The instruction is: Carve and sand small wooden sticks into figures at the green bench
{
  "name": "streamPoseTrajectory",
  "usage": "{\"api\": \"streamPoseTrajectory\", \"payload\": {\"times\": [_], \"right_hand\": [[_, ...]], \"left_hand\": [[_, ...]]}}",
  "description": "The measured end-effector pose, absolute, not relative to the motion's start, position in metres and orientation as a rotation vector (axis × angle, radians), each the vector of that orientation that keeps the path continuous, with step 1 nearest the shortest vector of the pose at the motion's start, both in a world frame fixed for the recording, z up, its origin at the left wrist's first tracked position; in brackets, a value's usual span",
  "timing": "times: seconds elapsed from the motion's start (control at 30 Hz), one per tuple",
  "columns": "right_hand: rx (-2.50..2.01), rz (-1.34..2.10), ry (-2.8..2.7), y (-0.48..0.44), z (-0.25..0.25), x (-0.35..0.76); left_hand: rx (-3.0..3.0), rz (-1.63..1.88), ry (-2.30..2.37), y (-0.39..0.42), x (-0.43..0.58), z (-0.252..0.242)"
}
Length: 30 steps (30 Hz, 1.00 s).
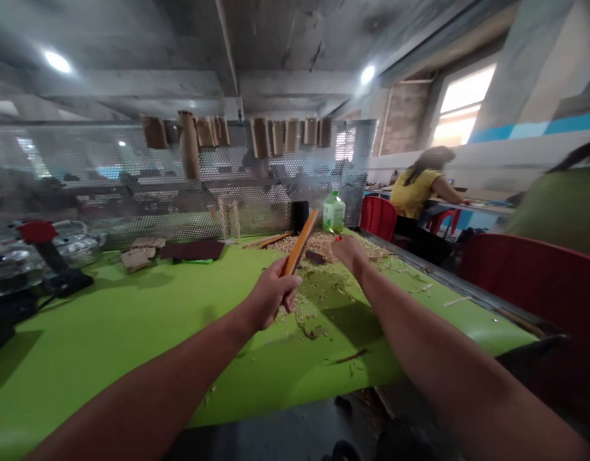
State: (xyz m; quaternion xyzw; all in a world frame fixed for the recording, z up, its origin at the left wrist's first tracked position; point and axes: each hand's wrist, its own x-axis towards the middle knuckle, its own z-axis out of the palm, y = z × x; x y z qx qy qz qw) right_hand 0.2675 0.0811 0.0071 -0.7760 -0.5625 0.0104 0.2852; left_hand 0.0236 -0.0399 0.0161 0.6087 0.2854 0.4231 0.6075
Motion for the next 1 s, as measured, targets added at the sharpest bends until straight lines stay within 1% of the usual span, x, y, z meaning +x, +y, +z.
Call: {"api": "streamPoseTrajectory", "payload": {"times": [0.2,0.47,0.7,1.0], "right_hand": [[-1.815,-0.040,-1.677,0.079,-0.001,0.219],[-1.536,0.012,-1.809,0.060,0.000,0.193],[-1.556,-0.035,-2.001,0.051,-0.001,0.183],[-1.639,-0.248,-2.144,0.041,0.002,0.178]], "left_hand": [[1.184,1.143,0.759,-0.004,0.012,0.009],[1.177,1.179,0.800,-0.004,0.014,0.007],[1.291,1.072,0.825,-0.003,0.013,0.003],[1.339,1.011,0.830,0.000,0.009,0.000]]}}
